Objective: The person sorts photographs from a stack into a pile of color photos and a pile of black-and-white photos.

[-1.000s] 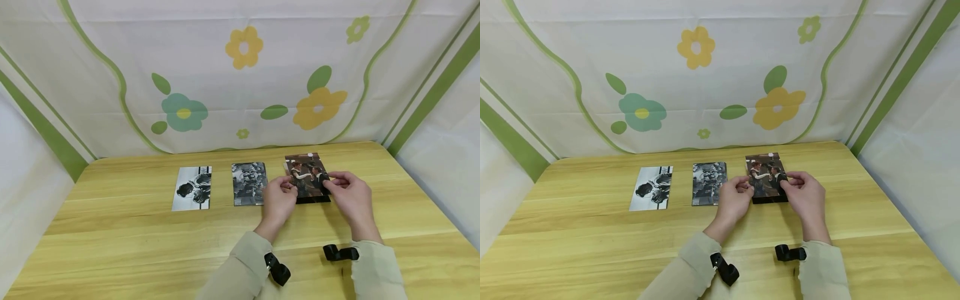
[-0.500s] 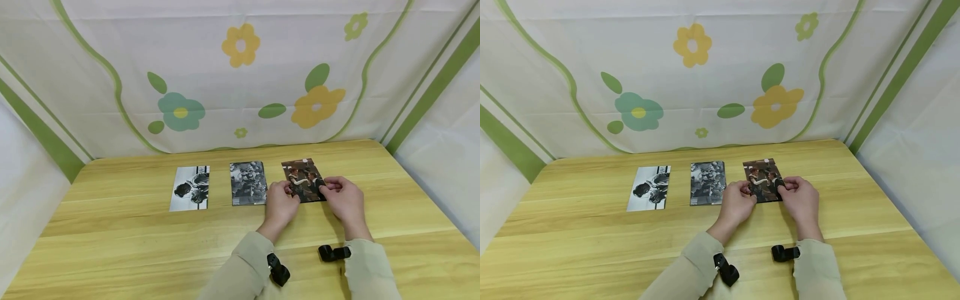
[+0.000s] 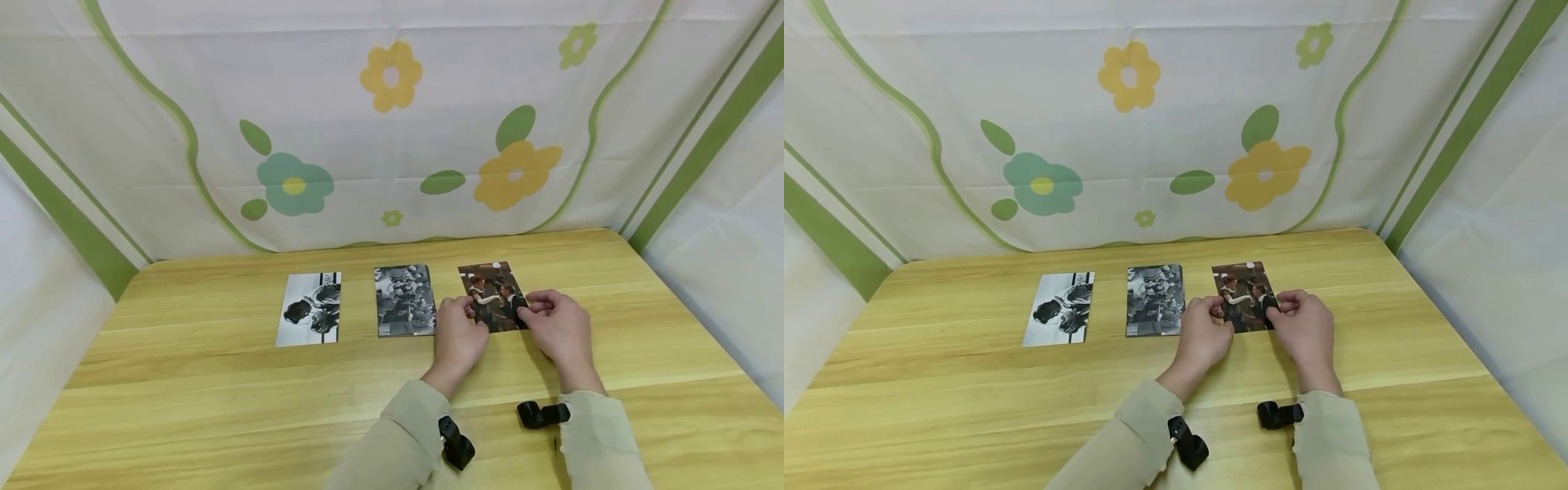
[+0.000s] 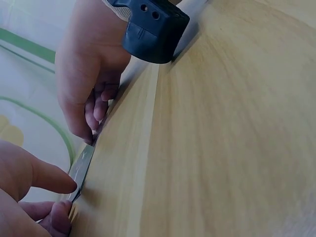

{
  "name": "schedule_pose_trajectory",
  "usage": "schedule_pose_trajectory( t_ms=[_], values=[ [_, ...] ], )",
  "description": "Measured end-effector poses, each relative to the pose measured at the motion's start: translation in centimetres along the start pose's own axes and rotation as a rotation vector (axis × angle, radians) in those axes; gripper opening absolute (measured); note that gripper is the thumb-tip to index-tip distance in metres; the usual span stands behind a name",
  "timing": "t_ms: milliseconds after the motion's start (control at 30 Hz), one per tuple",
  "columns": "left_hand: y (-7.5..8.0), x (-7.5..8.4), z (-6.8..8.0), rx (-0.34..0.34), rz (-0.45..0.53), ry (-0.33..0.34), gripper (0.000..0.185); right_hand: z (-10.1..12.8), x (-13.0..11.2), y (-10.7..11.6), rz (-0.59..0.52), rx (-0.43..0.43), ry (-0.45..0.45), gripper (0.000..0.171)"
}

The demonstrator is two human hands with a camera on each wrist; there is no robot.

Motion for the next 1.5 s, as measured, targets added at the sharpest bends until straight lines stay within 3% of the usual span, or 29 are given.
schedule_pose_trajectory(
  t_ms=[300,433,633,733,867,1000,1133,1300,1500],
  values=[
    [0.3,0.2,0.9,0.007,0.037,-0.012,0.043,0.0,0.0,0.2,-0.001,-0.040,-0.015,0.043],
    [1.3,0.8,1.6,0.012,0.092,-0.047,0.037,0.2,-0.5,0.5,-0.011,-0.038,-0.013,0.046],
    [4.6,1.0,3.1,0.019,0.158,-0.066,0.030,1.1,-2.8,0.1,-0.103,-0.078,-0.010,0.056],
    [6.9,0.5,4.0,0.020,0.182,-0.028,0.028,1.9,-4.7,-0.6,-0.167,-0.129,0.049,0.059],
    [9.9,-0.7,5.5,0.034,0.198,0.051,0.029,2.9,-7.2,-2.1,-0.166,-0.171,0.154,0.056],
    [13.1,-2.3,7.2,0.092,0.207,0.120,0.031,3.8,-9.0,-3.5,-0.148,-0.211,0.221,0.053],
    [15.4,-3.7,8.0,0.176,0.220,0.153,0.029,4.1,-9.7,-3.8,-0.139,-0.223,0.254,0.052],
    [16.7,-4.3,7.8,0.200,0.247,0.163,0.026,4.4,-9.4,-3.5,-0.146,-0.198,0.235,0.052],
    [16.6,-4.3,7.7,0.207,0.242,0.164,0.028,4.3,-9.2,-3.4,-0.146,-0.183,0.226,0.052]
  ],
)
Point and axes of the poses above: each hand's wrist, its own z-axis away from the middle knuckle, its own y-axis out of the back of the hand, x = y × z, the point moved 2 cm from there along -z, towards the middle knuckle, and after that the axes turned 12 degrees about -x, right-handed, at the moved point
